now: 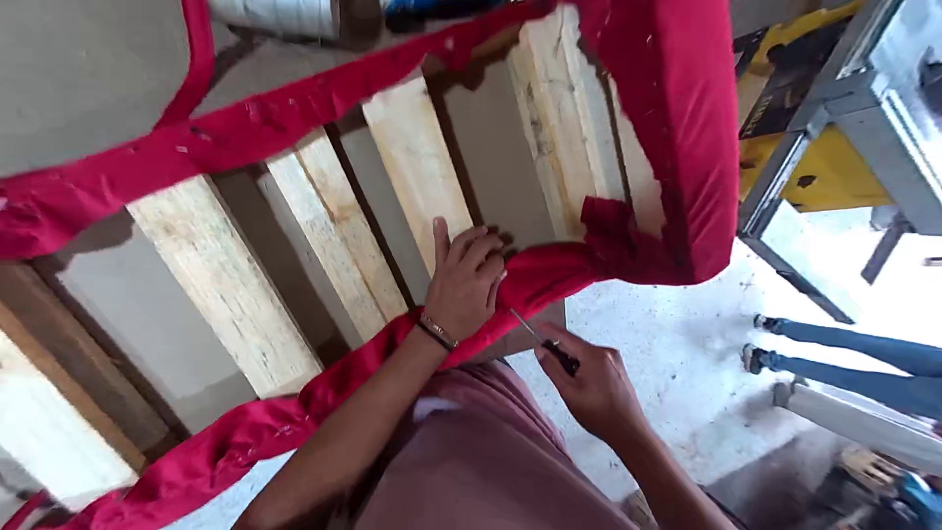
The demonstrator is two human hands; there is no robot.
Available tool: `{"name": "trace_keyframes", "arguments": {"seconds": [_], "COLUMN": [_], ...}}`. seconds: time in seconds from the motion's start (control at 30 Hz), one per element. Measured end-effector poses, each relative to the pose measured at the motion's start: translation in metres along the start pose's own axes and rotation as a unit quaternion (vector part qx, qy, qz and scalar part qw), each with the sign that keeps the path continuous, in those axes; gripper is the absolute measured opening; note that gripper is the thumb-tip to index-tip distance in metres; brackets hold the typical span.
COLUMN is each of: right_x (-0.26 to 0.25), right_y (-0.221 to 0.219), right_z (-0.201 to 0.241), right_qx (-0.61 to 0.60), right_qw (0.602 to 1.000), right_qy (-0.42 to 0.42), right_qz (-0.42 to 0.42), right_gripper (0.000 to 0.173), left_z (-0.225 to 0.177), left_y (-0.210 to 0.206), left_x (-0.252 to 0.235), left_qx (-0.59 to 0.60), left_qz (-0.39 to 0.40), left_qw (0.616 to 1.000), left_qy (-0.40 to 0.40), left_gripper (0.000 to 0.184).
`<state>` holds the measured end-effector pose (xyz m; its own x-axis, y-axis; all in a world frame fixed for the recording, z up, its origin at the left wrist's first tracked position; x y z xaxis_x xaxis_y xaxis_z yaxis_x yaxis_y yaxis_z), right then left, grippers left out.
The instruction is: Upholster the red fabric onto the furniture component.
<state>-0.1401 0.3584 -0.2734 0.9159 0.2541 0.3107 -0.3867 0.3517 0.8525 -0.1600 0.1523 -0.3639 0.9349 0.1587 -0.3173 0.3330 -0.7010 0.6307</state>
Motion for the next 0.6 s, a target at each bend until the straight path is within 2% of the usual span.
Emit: {"name": "trace_keyframes", "arguments": {"seconds": [0.03, 0.07, 0.1, 0.17, 0.2, 0.23, 0.27, 0.3, 0.33, 0.4, 0.5, 0.53, 0.6], "right_x": [0.004, 0.013, 0.02, 0.027, 0.03, 0.033, 0.039, 0.045, 0.051, 0.066, 0.073, 0.069, 0.066], "right_y": [-0.005, -0.009, -0.015, -0.024, -0.027, -0.03, -0.031, -0.031, -0.029, -0.023, -0.02, -0.021, -0.029], "right_z": [-0.008, -0.014, -0.016, -0.011, -0.008, -0.007, -0.008, -0.009, -0.011, -0.025, -0.049, -0.055, -0.064], "right_qx": [-0.079, -0.185, -0.295, -0.48, -0.547, -0.604, -0.641, -0.655, -0.643, -0.587, -0.532, -0.521, -0.534], "right_qw": [0.996, 0.975, 0.934, 0.81, 0.747, 0.688, 0.647, 0.634, 0.654, 0.737, 0.829, 0.842, 0.834], "right_qy": [-0.045, -0.112, -0.186, -0.321, -0.36, -0.379, -0.387, -0.383, -0.371, -0.308, -0.134, -0.111, -0.13], "right_qz": [0.014, 0.044, 0.07, 0.103, 0.118, 0.133, 0.142, 0.149, 0.149, 0.135, 0.11, 0.089, 0.048], "right_gripper": [0.035, 0.032, 0.031, 0.033, 0.034, 0.035, 0.036, 0.036, 0.036, 0.037, 0.037, 0.036, 0.035], "left_z": [0.002, 0.0, -0.001, -0.001, 0.0, 0.0, 0.0, -0.001, -0.001, -0.002, -0.003, -0.003, -0.003], "left_y": [-0.001, -0.002, -0.001, 0.0, 0.0, 0.0, 0.001, 0.001, 0.002, 0.002, 0.0, 0.0, 0.001], "left_x": [-0.001, 0.002, 0.005, 0.004, 0.003, 0.002, 0.002, 0.002, 0.002, 0.003, 0.001, 0.0, 0.002], "left_qx": [-0.002, -0.001, 0.002, 0.013, 0.019, 0.023, 0.021, 0.015, 0.008, -0.008, -0.027, -0.031, -0.032], "left_qz": [0.002, 0.008, 0.011, 0.0, -0.007, -0.015, -0.014, -0.01, -0.01, -0.008, -0.009, -0.01, -0.004], "left_qw": [1.0, 1.0, 1.0, 1.0, 1.0, 1.0, 1.0, 1.0, 1.0, 1.0, 1.0, 0.999, 0.999], "left_qy": [-0.004, -0.003, 0.001, 0.005, 0.008, 0.009, 0.01, 0.01, 0.009, 0.007, 0.009, 0.01, 0.013], "left_gripper": [0.021, 0.022, 0.023, 0.024, 0.024, 0.024, 0.023, 0.023, 0.022, 0.021, 0.018, 0.017, 0.016]}}
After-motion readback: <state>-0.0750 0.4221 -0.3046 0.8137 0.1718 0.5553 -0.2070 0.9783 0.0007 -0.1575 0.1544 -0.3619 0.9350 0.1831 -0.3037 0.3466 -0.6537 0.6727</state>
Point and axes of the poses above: each hand's wrist, its own x-axis away from the middle knuckle, its own y-axis out of the back of the hand, z = x × y, the point moved 3 cm from there along -x, towards the middle knuckle, and after that the axes turned 11 degrees about -z, right-handed, at the moved point
